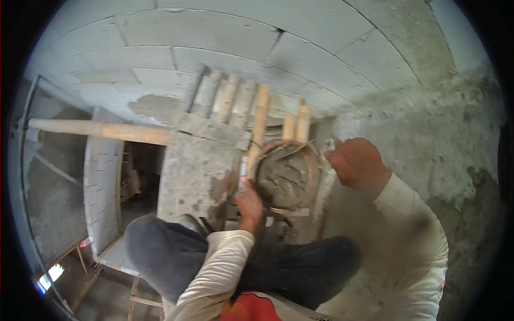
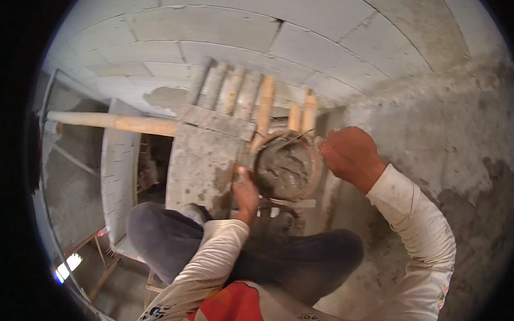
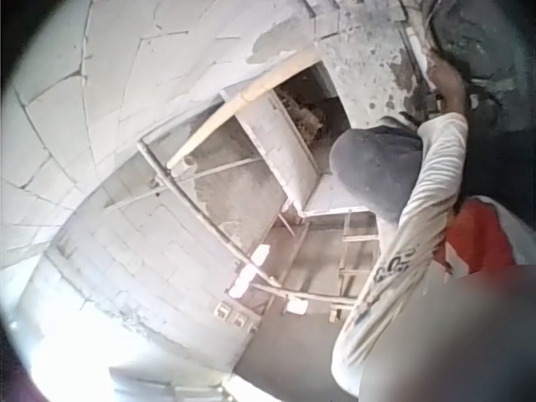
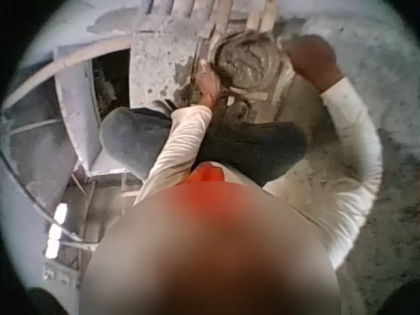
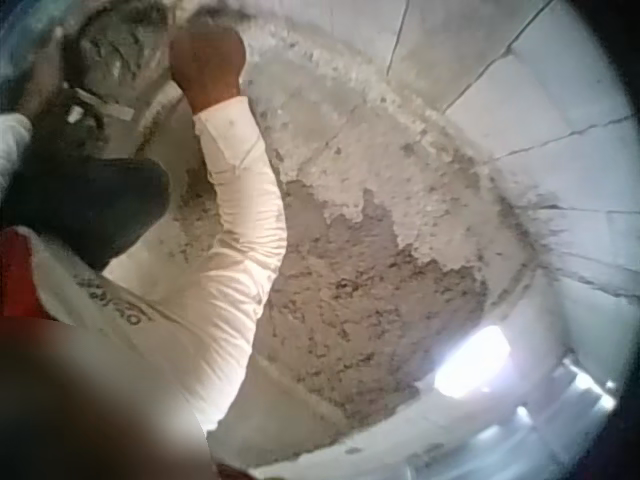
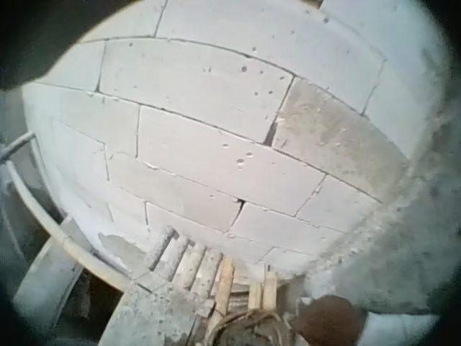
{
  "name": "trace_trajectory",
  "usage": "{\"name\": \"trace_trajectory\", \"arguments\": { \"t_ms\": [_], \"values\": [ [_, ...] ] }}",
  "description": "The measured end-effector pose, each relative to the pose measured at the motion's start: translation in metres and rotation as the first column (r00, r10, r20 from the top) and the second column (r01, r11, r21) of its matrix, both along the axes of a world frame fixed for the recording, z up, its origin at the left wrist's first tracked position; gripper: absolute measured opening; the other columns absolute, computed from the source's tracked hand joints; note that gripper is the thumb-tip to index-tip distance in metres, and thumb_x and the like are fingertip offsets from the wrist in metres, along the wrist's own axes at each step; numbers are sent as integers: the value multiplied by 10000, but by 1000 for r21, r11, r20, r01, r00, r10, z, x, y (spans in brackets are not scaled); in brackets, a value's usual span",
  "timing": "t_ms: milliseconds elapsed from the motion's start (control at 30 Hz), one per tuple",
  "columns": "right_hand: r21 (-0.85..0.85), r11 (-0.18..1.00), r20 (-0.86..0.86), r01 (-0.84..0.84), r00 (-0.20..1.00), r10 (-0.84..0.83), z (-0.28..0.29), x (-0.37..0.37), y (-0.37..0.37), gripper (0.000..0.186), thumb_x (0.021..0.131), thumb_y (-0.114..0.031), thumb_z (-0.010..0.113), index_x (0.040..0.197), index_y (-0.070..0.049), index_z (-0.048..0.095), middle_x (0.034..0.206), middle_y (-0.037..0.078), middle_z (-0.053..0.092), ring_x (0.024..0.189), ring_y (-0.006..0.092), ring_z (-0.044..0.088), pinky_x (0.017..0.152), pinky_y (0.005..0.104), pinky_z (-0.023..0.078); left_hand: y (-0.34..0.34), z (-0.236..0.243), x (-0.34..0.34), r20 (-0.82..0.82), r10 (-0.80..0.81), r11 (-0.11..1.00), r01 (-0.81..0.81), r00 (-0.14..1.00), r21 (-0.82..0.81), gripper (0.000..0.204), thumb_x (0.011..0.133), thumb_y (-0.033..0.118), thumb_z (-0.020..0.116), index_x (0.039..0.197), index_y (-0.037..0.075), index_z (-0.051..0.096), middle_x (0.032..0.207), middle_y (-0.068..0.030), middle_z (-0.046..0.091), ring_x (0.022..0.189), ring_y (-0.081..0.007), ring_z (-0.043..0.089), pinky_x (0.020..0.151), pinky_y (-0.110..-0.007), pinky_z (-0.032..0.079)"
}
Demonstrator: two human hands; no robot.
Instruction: The person applies plaster to a concrete block wall using a trowel.
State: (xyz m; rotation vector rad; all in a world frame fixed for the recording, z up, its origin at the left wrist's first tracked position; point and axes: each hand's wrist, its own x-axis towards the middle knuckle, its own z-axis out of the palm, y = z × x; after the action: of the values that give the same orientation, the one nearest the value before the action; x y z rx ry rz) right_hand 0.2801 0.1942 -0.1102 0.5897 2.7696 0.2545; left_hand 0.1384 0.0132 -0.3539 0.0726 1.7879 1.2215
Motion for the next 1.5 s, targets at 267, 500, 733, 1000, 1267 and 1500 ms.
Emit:
{"name": "trace_trajectory", "arguments": {
  "t_ms": [267, 500, 733, 1000, 1267, 1500],
  "values": [
    [-212, 974, -30, 77, 996, -85, -144, -16, -23, 108, 815, -125, 604, 754, -58, 662, 724, 181, 656, 654, 400, 646, 599, 533, 488, -1, -25, 11, -143, -14, 996, 1, 990, -93, 656, 1057, 509, 421, 982, -92, 675, 848, -337, 660, 870, -483, 653, 802, -508, 475],
    [-321, 887, 109, 331, 944, -313, -108, 27, -74, 183, 800, -121, 665, 930, 7, 671, 832, 242, 683, 778, 427, 670, 696, 517, 519, 0, -17, 6, -101, -11, 994, -1, 995, -110, 779, 1041, 550, 429, 696, -121, 627, 623, -307, 580, 637, -435, 613, 693, -499, 464],
    [-335, 837, 121, 434, 900, -418, -55, 37, -65, 316, 840, -206, 730, 1056, 9, 648, 937, 253, 679, 893, 444, 658, 783, 524, 510, -1, -12, 1, -289, 6, 998, -23, 957, -53, 721, 1054, 542, 383, 903, -95, 686, 848, -325, 661, 855, -469, 649, 837, -513, 484],
    [-189, 729, 433, 659, 722, -540, -13, 62, -26, 262, 915, -238, 600, 1079, -49, 679, 953, 237, 704, 925, 430, 679, 825, 521, 530, 1, -1, -1, 9, 44, 999, -44, 999, -20, 712, 1049, 553, 443, 724, -40, 663, 585, -34, 509, 583, -135, 452, 554, -375, 386],
    [-760, -151, 543, 632, 491, -681, -142, 36, -84, 377, 1058, -363, 508, 1000, -2, 599, 768, 90, 586, 618, 224, 581, 580, 404, 497, -4, 7, -12, 80, -1, 994, -8, 997, 106, 690, 1043, 611, 401, 742, 10, 555, 694, -19, 495, 682, -144, 415, 617, -353, 379],
    [-610, -706, 779, 361, 109, -617, -125, 19, -103, 226, 1037, -295, 586, 1033, -71, 556, 748, 14, 550, 546, 105, 521, 454, 294, 433, -8, 4, -15, 124, -75, 991, 61, 989, 115, 712, 1038, 624, 402, 737, 3, 574, 700, -10, 513, 678, -131, 417, 609, -327, 378]
  ]
}}
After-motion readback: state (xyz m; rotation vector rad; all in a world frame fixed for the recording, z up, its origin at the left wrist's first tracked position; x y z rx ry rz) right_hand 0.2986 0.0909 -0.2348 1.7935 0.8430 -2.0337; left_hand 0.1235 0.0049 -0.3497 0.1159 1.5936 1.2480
